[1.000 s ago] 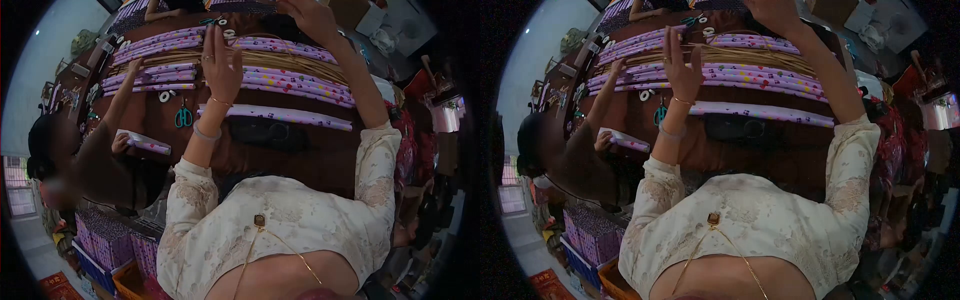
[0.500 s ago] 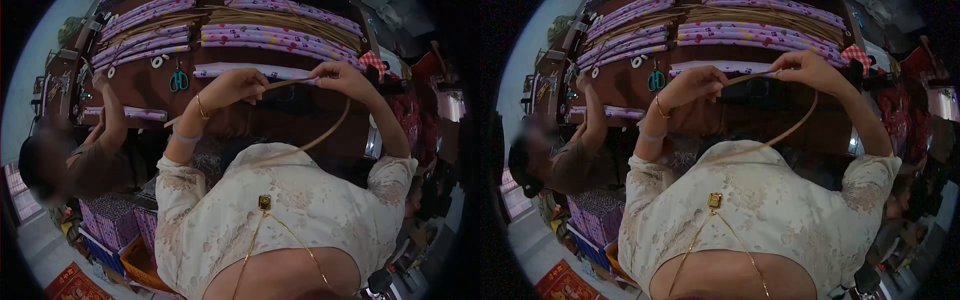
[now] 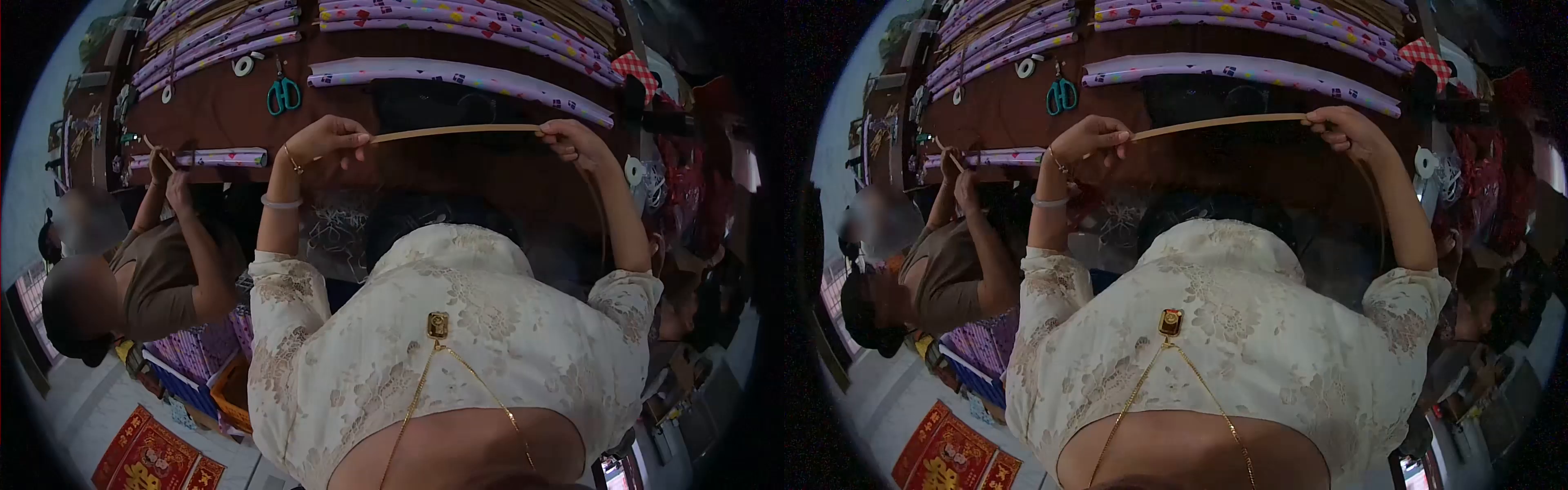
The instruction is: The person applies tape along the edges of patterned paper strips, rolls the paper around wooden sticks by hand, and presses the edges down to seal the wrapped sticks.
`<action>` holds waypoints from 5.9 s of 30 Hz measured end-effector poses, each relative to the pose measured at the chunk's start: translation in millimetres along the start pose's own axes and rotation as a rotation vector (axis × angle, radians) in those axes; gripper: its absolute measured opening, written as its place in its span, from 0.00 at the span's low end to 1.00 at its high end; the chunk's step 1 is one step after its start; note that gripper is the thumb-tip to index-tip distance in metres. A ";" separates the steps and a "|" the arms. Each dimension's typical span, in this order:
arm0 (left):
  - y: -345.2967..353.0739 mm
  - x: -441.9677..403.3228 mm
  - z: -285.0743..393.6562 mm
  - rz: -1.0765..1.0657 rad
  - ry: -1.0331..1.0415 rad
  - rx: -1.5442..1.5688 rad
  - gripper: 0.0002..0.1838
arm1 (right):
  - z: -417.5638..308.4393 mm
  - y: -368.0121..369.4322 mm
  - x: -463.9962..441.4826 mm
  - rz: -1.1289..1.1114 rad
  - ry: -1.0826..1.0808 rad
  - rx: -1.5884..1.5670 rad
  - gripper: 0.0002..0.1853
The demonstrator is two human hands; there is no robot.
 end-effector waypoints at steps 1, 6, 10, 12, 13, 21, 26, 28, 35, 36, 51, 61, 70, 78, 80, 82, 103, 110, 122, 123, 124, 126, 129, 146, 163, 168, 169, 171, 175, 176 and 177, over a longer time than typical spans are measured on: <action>0.7 2.5 0.1 -0.004 -0.009 -0.001 0.14 | 3.7 0.1 1.0 0.000 0.005 -0.008 0.12; -11.7 3.4 -6.5 0.284 0.177 -0.296 0.14 | -1.0 3.9 9.3 0.118 -0.166 0.430 0.11; -7.6 14.0 -4.1 0.376 0.269 -0.219 0.15 | -1.1 11.6 19.7 0.093 -0.537 0.645 0.12; -7.6 18.5 -3.6 0.421 0.244 -0.102 0.15 | 1.5 12.4 24.4 0.158 -0.527 0.633 0.12; -7.3 17.0 -5.9 0.415 0.237 -0.101 0.15 | 4.6 10.3 24.2 0.158 -0.520 0.628 0.12; -32.0 11.0 -26.4 0.572 0.074 -0.114 0.11 | 15.4 -13.6 17.6 0.222 -0.462 0.653 0.11; -35.1 18.7 -17.5 0.695 0.193 -0.219 0.09 | 10.9 -12.1 22.5 0.296 -0.462 0.683 0.10; -39.3 22.3 -14.7 0.808 0.165 -0.294 0.08 | 10.0 -14.9 20.5 0.330 -0.464 0.692 0.10; -77.0 8.7 -12.2 1.087 0.238 -0.530 0.12 | -3.9 -14.0 9.9 0.388 -0.471 0.728 0.11; -85.6 3.5 -11.3 1.159 0.283 -0.564 0.12 | -6.1 -15.4 7.5 0.398 -0.503 0.701 0.11; -141.9 -44.0 -16.5 1.239 0.137 -0.615 0.09 | -21.2 -37.6 -85.5 0.273 -0.409 1.062 0.14; -140.3 -44.6 -18.1 1.277 0.172 -0.580 0.06 | -23.1 -29.7 -78.4 0.352 -0.434 1.066 0.13; -139.4 -49.5 -25.5 1.317 0.168 -0.389 0.11 | -25.4 -26.6 -76.6 0.458 -0.449 1.120 0.12; -143.4 -46.8 -24.6 1.290 0.196 -0.308 0.14 | -26.7 -24.7 -81.2 0.422 -0.420 1.212 0.11; -141.3 -42.5 -20.1 1.323 0.127 -0.356 0.14 | -23.7 -28.0 -85.6 0.420 -0.443 1.268 0.11; -142.0 -43.0 -22.1 1.319 0.127 -0.343 0.15 | -21.0 -29.4 -91.9 0.413 -0.468 1.323 0.11; -163.2 -63.7 -35.3 1.275 0.084 -0.293 0.20 | -25.7 -18.2 -94.0 0.488 -0.298 1.463 0.13; -171.4 -68.8 -27.4 1.244 -0.022 -0.454 0.23 | -26.2 -20.0 -95.4 0.506 -0.231 1.449 0.14; -179.8 -76.5 -29.8 1.185 -0.061 -0.418 0.26 | -21.1 -29.4 -103.3 0.537 -0.195 1.459 0.14; -179.7 -76.9 -27.9 1.179 -0.056 -0.419 0.26 | -20.6 -30.2 -104.1 0.534 -0.203 1.455 0.14; -179.9 -77.5 -26.5 1.184 -0.096 -0.460 0.26 | -20.1 -31.7 -104.9 0.542 -0.198 1.455 0.14; -179.3 -76.7 -24.1 1.172 -0.198 -0.493 0.27 | -20.2 -32.3 -106.0 0.559 -0.195 1.447 0.14; -175.0 -75.0 -17.0 1.145 -0.185 -0.527 0.26 | -23.1 -28.3 -103.4 0.563 -0.186 1.461 0.15; -172.9 -81.0 -13.9 1.113 -0.234 -0.532 0.30 | -28.1 -28.4 -102.8 0.561 0.007 1.437 0.12; -169.6 -80.1 -10.2 1.107 -0.292 -0.530 0.29 | -30.9 -28.4 -106.3 0.606 0.130 1.473 0.14; -166.8 -78.2 -6.0 1.115 -0.274 -0.529 0.27 | -30.3 -29.6 -106.0 0.596 0.137 1.441 0.13; -166.7 -78.5 -6.6 1.118 -0.285 -0.527 0.27 | -29.5 -29.7 -106.6 0.594 0.136 1.442 0.13; -166.9 -79.1 -6.9 1.120 -0.308 -0.525 0.26 | -29.5 -31.2 -107.6 0.610 0.124 1.436 0.13; -164.8 -78.5 -5.3 1.138 -0.315 -0.541 0.25 | -27.8 -34.7 -111.2 0.583 0.148 1.419 0.13; -160.9 -74.4 0.2 1.140 -0.313 -0.542 0.25 | -29.6 -31.9 -109.2 0.576 0.145 1.425 0.13; -159.6 -73.2 0.6 1.132 -0.319 -0.531 0.24 | -30.5 -30.2 -107.8 0.570 0.143 1.431 0.13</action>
Point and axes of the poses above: each hand's wrist, its own x-axis away from the middle knuckle, its own y-axis out of the palm, z = x × y, the point moved 5 cm from there along -x, towards the middle knuckle, and after that the axes turned 8 degrees about -y, right-handed, at the moved point
